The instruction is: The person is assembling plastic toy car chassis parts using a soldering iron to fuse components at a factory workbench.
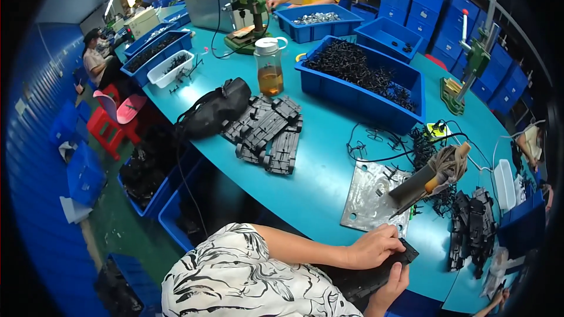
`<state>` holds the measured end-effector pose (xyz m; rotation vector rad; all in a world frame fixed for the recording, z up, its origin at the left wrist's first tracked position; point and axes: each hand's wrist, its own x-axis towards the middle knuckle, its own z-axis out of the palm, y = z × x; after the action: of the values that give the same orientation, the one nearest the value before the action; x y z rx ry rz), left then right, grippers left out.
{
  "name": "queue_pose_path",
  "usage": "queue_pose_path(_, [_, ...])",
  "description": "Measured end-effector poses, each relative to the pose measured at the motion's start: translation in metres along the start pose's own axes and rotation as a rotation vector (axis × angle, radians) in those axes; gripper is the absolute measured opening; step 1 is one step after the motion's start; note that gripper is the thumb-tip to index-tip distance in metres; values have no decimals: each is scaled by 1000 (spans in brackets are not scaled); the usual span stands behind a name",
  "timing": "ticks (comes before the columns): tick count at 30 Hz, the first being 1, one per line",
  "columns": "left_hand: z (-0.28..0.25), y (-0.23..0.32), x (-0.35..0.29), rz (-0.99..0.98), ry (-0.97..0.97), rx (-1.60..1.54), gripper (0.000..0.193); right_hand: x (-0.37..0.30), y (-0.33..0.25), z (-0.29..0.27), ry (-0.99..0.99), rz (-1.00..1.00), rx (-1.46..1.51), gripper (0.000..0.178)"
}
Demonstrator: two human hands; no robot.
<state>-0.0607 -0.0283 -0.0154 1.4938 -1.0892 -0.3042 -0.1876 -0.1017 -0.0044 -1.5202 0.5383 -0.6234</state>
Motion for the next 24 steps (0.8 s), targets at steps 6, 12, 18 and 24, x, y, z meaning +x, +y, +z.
queue_pose_path(6, [1,-5,-22,-260,143,-276,25,-4,23,0,111,364,595,45])
queue_pose_path(12, [-28,-6,-15,-871,-147,-760,37,-5,-13,29,46,392,671,44])
queue_pose_path(18, [-62,-7,-10,-989,-24,-811,38,18,-2,37,51,260,340,26])
queue_pose_path(24, [-65,-18,-6,-941,-16,-1000,17,23,7,34,95,283,437,27])
